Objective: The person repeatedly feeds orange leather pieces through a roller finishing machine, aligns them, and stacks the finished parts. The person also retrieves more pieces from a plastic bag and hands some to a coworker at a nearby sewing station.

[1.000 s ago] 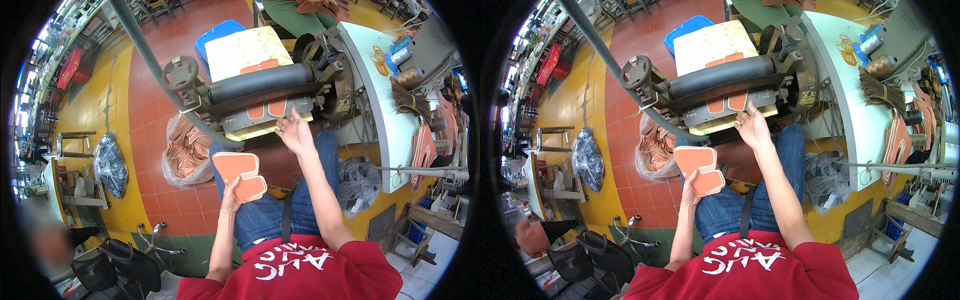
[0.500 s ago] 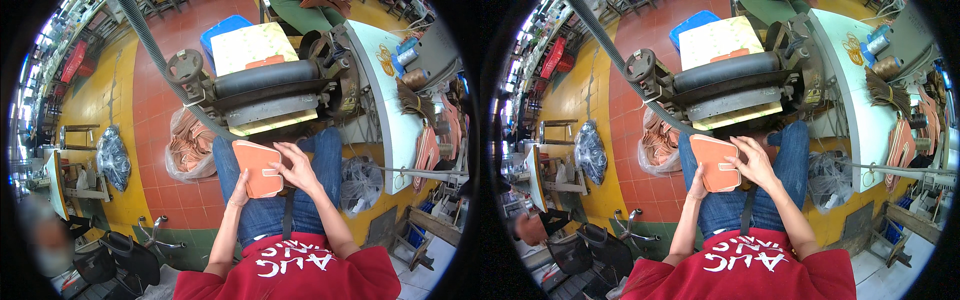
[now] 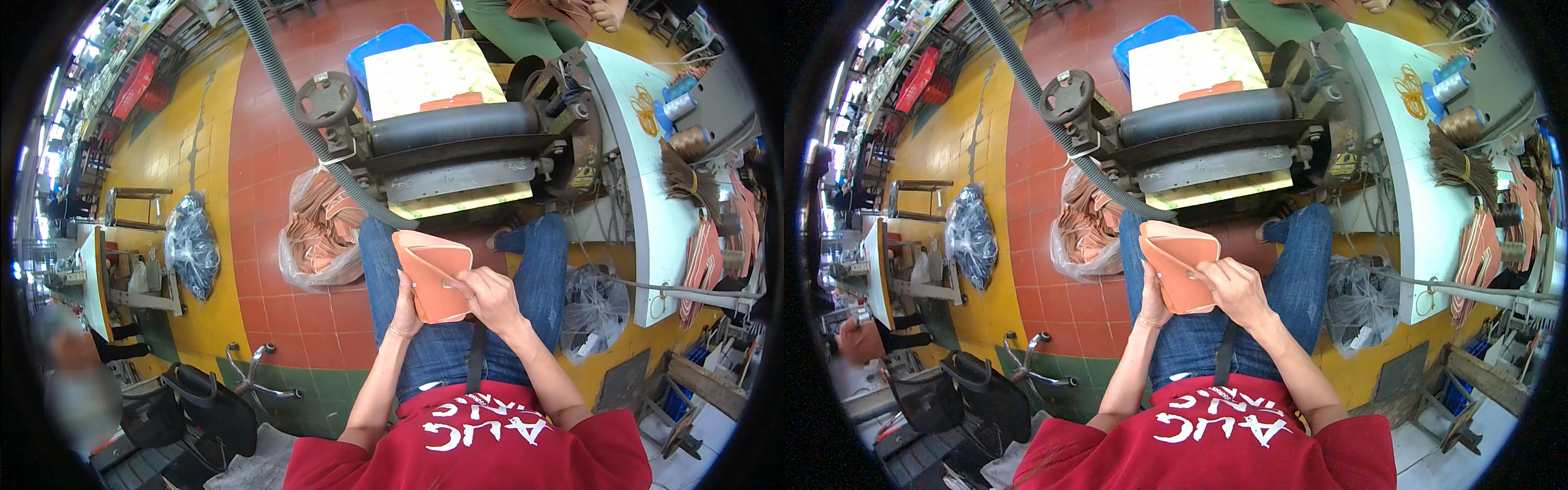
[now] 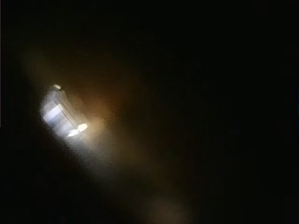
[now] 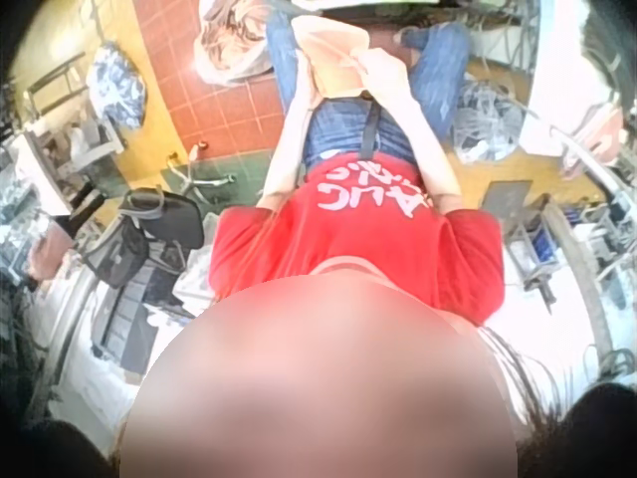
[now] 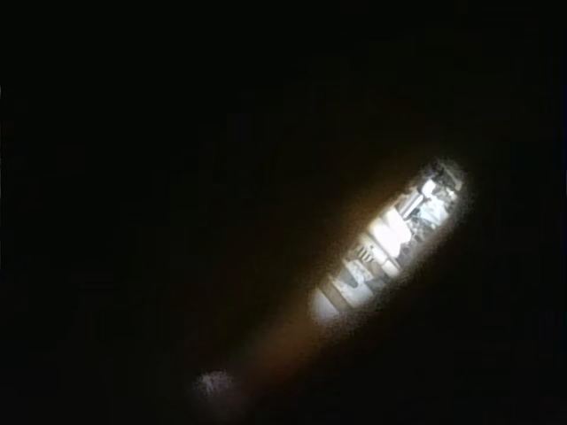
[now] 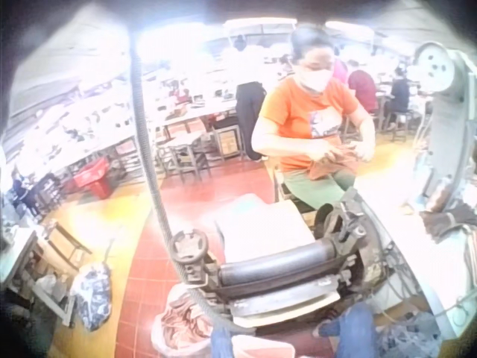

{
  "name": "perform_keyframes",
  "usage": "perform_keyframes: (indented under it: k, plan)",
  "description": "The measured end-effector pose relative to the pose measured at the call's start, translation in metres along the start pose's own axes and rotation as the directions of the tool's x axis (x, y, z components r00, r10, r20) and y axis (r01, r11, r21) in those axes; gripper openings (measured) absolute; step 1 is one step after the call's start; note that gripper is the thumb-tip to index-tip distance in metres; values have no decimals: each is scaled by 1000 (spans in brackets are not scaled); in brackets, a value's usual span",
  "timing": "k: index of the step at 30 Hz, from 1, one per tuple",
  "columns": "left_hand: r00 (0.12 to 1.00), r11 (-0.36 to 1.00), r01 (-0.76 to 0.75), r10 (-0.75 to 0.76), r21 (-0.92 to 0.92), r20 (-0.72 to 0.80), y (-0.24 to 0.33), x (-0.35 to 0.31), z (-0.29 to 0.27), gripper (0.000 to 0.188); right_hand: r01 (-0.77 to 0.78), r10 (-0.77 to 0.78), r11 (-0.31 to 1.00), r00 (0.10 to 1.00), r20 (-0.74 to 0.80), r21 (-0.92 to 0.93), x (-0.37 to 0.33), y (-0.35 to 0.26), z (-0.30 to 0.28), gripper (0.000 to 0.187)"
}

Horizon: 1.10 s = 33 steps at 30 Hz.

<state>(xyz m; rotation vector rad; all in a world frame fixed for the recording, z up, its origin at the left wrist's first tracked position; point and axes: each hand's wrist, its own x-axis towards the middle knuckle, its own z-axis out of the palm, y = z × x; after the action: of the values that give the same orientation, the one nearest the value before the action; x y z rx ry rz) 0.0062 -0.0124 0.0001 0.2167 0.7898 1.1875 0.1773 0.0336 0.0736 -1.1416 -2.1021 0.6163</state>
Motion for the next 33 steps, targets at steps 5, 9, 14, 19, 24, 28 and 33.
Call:
perform_keyframes:
  k: [5, 9, 14, 19, 24, 28, 33]
  plan:
    - [998, 996, -67, 67, -61, -10, 1, 0, 0, 65, 128, -127, 991, 992, -17, 44, 2, 8, -1, 25]
    - [997, 997, 64, -65, -32, -38, 0, 4, -8, 60, 65, -67, 989, 998, 13, 131, 4, 5, 2, 21]
    - [979, 921, 176, -128, 348, -157, -2, 1, -10, 60, -476, 341, 354, 867, 363, 805, -2, -26, -11, 18]
    - [963, 970, 220, -233, -103, -137, 0, 13, -8, 67, -148, 238, 137, 965, 112, 979, 10, -24, -56, 27]
    - [995, 1000, -16, 15, -8, -103, 14, 7, -21, 70, -148, 660, 36, 746, 88, 988, 26, 45, -34, 17]
    - [996, 1000, -31, 31, -5, -79, 26, 0, -29, 69, -122, 851, -187, 475, 223, 975, 43, 122, 38, 24]
    - [990, 998, -56, 50, -39, -130, 29, -10, -30, 67, -20, 868, -371, 348, 354, 928, 41, 140, 72, 23]
